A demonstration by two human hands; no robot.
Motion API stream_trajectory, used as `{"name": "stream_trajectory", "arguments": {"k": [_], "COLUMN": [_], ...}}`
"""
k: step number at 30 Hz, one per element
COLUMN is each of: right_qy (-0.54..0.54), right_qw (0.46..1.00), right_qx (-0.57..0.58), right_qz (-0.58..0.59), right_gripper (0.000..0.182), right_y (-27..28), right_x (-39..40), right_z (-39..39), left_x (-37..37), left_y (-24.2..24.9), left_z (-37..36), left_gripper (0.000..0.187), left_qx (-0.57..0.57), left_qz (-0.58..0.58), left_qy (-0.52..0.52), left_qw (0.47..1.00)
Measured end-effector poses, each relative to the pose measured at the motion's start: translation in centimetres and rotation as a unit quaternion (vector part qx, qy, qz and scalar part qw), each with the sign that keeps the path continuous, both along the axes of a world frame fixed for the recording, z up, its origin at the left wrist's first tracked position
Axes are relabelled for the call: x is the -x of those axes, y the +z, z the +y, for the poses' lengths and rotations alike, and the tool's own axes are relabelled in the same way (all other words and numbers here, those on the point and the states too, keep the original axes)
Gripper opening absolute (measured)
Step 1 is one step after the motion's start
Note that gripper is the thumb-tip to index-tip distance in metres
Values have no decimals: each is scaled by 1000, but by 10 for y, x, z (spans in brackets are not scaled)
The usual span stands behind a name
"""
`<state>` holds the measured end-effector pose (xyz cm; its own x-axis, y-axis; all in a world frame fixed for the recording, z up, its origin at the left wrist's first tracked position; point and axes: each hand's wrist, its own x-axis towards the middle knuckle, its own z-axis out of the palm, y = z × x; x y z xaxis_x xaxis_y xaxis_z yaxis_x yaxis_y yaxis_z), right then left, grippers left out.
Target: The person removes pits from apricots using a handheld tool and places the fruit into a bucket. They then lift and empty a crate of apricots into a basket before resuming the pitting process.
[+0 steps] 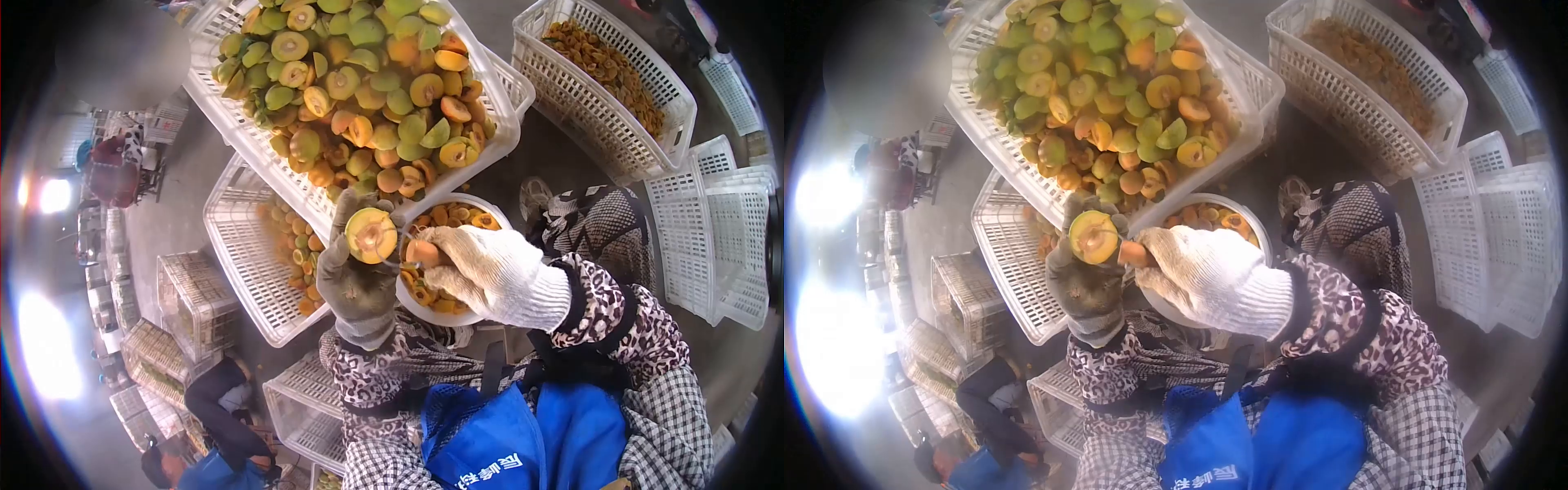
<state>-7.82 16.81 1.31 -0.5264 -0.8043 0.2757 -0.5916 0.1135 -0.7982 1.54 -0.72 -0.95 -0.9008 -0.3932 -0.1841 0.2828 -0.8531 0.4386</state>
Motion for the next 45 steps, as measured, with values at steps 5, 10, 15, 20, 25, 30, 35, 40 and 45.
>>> {"name": "stream_trajectory", "arguments": {"k": [5,10,15,20,25,30,35,40,45], "right_qy": [-45,-17,6,23,34,-33,46,35,6], "right_qw": [995,982,981,957,937,950,906,906,963], "right_qx": [-69,-186,-194,-282,-206,-255,-230,-243,-227], "right_qz": [53,21,1,-71,-281,-179,-354,-345,-146], "right_gripper": [29,30,27,28,37,33,27,28,23], "right_y": [-4,2,-30,-6,-11,-18,-6,-14,-13], "right_x": [-6,-3,-8,-8,-3,-5,8,-2,-14], "right_z": [-10,-11,-10,-16,-13,-18,-14,-15,-13], "left_x": [10,8,3,6,15,19,15,17,15], "left_y": [12,12,1,1,12,10,8,12,11], "left_z": [21,26,35,30,37,39,34,40,40], "left_gripper": [52,41,28,29,22,39,23,32,33], "left_qx": [42,362,693,527,413,663,325,409,388], "left_qz": [-36,-124,-188,-199,-178,-210,-216,-197,-180], "left_qy": [34,59,173,43,40,96,34,29,16], "left_qw": [998,922,674,825,892,712,920,890,904]}}
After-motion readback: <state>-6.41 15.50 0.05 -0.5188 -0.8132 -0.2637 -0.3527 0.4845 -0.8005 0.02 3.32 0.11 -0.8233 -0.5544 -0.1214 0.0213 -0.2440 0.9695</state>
